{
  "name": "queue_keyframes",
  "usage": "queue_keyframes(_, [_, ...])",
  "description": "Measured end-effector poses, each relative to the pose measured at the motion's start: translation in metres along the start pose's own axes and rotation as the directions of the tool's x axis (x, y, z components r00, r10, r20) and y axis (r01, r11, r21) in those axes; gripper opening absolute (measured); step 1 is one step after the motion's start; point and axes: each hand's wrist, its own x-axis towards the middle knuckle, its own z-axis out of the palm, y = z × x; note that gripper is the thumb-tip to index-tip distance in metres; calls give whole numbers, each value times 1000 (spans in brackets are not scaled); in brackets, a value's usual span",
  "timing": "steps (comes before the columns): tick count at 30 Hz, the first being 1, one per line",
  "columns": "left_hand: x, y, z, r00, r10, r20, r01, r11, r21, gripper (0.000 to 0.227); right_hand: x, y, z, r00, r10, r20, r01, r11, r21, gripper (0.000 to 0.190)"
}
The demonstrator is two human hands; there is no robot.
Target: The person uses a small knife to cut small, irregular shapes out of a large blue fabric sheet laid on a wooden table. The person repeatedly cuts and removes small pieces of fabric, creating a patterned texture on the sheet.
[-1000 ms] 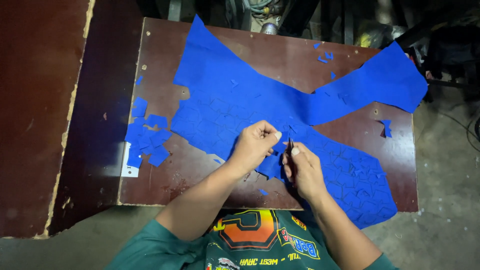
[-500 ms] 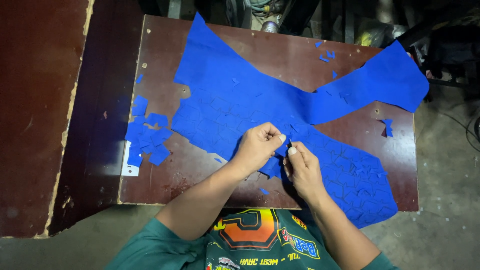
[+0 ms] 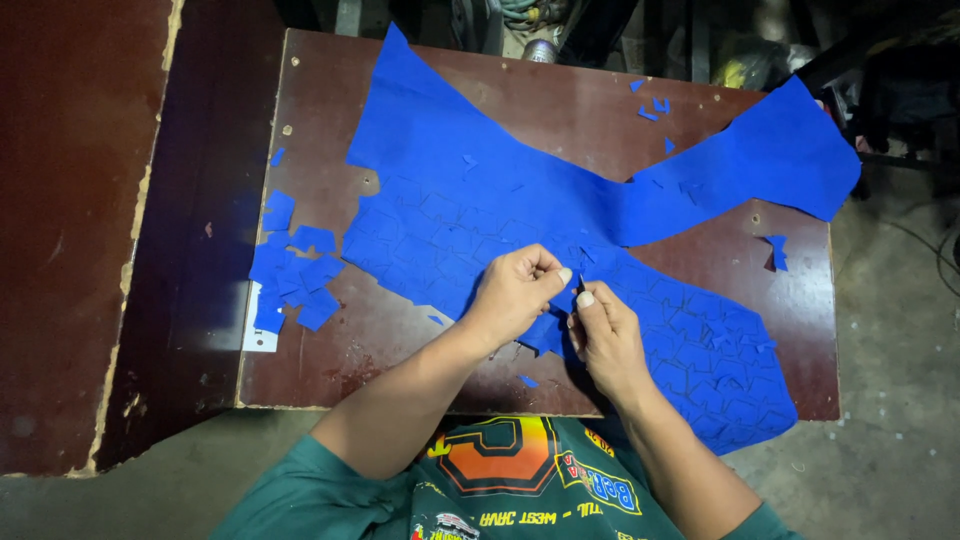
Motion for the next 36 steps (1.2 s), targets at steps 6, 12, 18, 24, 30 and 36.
queue_keyframes(6, [-2,6,1,1000,-8,-3,8,1000,13,10,-1,-3,1,1000,-19,13,19,999,-26,26])
queue_keyframes(12, [-2,3,0,1000,9,20,-9,1000,9,10,0,-15,5,1000,-15,15,16,999,-50,28])
queue_keyframes(18, [1,-4,-1,999,37,35,-39,997,68,8,-1,-13,5,1000,0,-11,0,1000,-18,27])
queue_keyframes(24, [1,-2,-3,998,37,57,-41,997,68,7,-2,-18,7,999,26,-37,-27,1000,-14,26])
queue_keyframes(30, [1,0,-3,999,19,44,-16,998,-56,16,2,-38,14,990,91,-110,-63,968,242,28])
queue_keyframes(36, [4,3,-6,995,59,81,-62,997,36,28,2,-32,12,991,76,-113,-40,955,295,30])
